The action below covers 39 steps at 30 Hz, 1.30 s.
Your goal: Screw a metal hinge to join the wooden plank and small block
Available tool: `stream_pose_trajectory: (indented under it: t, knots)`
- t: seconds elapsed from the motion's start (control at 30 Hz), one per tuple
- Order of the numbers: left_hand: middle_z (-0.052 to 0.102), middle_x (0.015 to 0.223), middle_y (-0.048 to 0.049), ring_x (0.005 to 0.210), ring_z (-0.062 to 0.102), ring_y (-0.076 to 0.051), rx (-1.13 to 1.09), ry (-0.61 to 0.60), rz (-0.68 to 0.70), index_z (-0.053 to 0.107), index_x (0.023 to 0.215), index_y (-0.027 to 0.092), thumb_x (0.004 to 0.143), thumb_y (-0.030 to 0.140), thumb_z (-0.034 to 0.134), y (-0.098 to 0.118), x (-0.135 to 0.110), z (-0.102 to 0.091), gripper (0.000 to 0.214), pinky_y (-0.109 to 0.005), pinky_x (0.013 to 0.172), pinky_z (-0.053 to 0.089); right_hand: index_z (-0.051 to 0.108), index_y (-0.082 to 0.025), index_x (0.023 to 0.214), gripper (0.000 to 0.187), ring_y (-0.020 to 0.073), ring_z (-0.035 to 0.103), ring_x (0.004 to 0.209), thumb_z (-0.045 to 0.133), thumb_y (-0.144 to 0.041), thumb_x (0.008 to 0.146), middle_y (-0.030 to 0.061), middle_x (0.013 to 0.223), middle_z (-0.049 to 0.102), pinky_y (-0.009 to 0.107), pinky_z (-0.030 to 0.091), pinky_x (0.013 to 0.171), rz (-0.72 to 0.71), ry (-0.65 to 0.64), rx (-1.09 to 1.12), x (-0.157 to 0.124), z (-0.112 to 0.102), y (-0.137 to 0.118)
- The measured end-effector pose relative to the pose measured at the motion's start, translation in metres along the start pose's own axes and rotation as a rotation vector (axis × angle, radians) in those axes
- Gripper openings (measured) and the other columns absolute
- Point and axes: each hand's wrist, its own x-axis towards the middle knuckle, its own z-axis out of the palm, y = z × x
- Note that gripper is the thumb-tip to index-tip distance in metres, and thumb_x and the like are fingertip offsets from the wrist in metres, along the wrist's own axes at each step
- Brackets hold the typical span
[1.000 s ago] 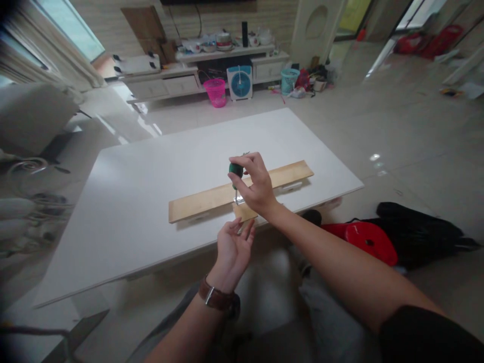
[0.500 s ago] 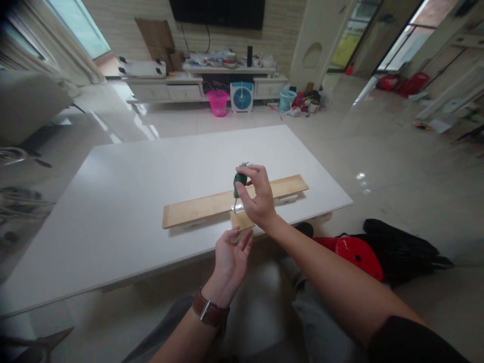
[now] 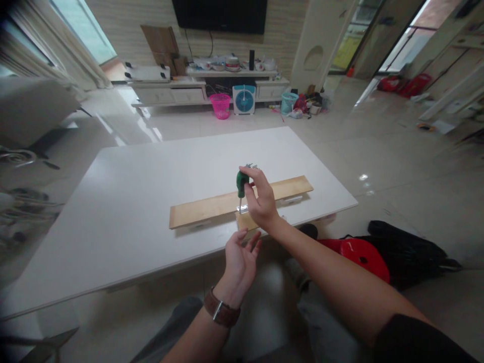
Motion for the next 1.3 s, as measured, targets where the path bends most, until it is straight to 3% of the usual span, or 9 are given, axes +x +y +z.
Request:
stream_pose_trajectory:
  t: [0.2,0.4,0.6,0.77,0.87,0.97,1.07,1.17,1.3]
  knots:
    - [0.072,0.095,-0.0028,0.073,0.071,-0.015,-0.031,-0.001,0.000,0.063,0.095,0.018,0.087,0.012,0.060,-0.001,-0.001,0.002,0.010,-0.027,0.069,0.052,0.069,-0.038,0.131,0.035,0.0209,0.064,0.110,0.071,-0.024,0.098,0.0033,0.118,0.062,0.038,0.061,0.084,-0.013,0.062,-0.085,0.000,-0.001,0.000]
    - [0.067,0.087,-0.0008,0.070,0.069,-0.014,-0.040,0.015,-0.004,0.060,0.091,0.018,0.091,0.012,0.058,-0.002,-0.004,0.003,0.006,-0.026,0.068,0.050,0.061,-0.040,0.143,0.045,0.0218,0.068,0.117,0.047,-0.018,0.106,0.0037,0.133,0.068,0.042,0.063,0.089,0.023,-0.012,0.011,0.000,0.000,0.000]
    - [0.069,0.091,-0.0013,0.071,0.071,-0.014,-0.046,0.016,-0.006,0.060,0.093,0.018,0.091,0.012,0.058,-0.002,-0.001,0.003,0.006,-0.026,0.069,0.051,0.069,-0.039,0.129,0.037,0.0207,0.067,0.108,0.075,-0.026,0.095,0.0021,0.117,0.066,0.038,0.061,0.082,-0.004,0.042,-0.073,0.001,-0.001,0.000]
    - [0.069,0.090,-0.0046,0.070,0.068,-0.015,-0.072,0.069,-0.017,0.062,0.092,0.017,0.088,0.015,0.059,-0.006,-0.009,0.004,0.006,-0.026,0.069,0.050,0.067,-0.033,0.140,0.037,0.0236,0.071,0.119,0.058,-0.027,0.104,0.0080,0.130,0.072,0.044,0.064,0.088,0.016,-0.020,-0.054,0.003,-0.005,-0.009]
    - [0.070,0.089,-0.0097,0.073,0.069,-0.019,-0.123,0.061,-0.062,0.065,0.098,0.015,0.089,0.022,0.057,-0.015,0.000,0.001,0.014,-0.028,0.070,0.050,0.074,-0.035,0.134,0.039,0.0243,0.076,0.110,0.076,-0.028,0.096,0.0085,0.122,0.077,0.045,0.064,0.088,0.022,0.031,-0.136,-0.001,-0.007,0.004]
    - [0.073,0.097,-0.0151,0.078,0.070,-0.020,-0.139,0.074,-0.018,0.068,0.105,0.012,0.089,0.025,0.058,-0.020,0.013,-0.005,0.023,-0.028,0.072,0.048,0.079,-0.037,0.124,0.040,0.0252,0.074,0.101,0.090,-0.039,0.085,0.0092,0.115,0.074,0.044,0.063,0.082,0.023,0.111,-0.157,-0.006,-0.006,0.024]
    - [0.074,0.097,-0.0173,0.078,0.069,-0.020,-0.142,0.107,-0.014,0.068,0.101,0.012,0.092,0.027,0.055,-0.019,0.012,-0.006,0.021,-0.029,0.074,0.048,0.079,-0.037,0.125,0.036,0.0265,0.073,0.103,0.081,-0.046,0.091,0.0101,0.115,0.073,0.045,0.063,0.081,0.001,0.101,-0.184,-0.007,-0.009,0.022]
    - [0.072,0.094,-0.0167,0.077,0.068,-0.021,-0.150,0.104,-0.039,0.068,0.098,0.013,0.095,0.028,0.054,-0.017,0.005,-0.003,0.021,-0.031,0.077,0.048,0.075,-0.036,0.134,0.036,0.0268,0.075,0.113,0.066,-0.037,0.099,0.0095,0.126,0.077,0.046,0.062,0.092,0.095,0.033,-0.165,-0.005,-0.009,0.008]
    - [0.071,0.095,-0.0169,0.080,0.068,-0.022,-0.153,0.111,-0.035,0.067,0.096,0.014,0.094,0.030,0.055,-0.018,0.005,-0.004,0.021,-0.032,0.079,0.048,0.077,-0.034,0.127,0.034,0.0218,0.076,0.096,0.074,-0.038,0.093,0.0051,0.120,0.080,0.041,0.061,0.089,0.145,0.078,-0.126,-0.005,-0.005,0.005]
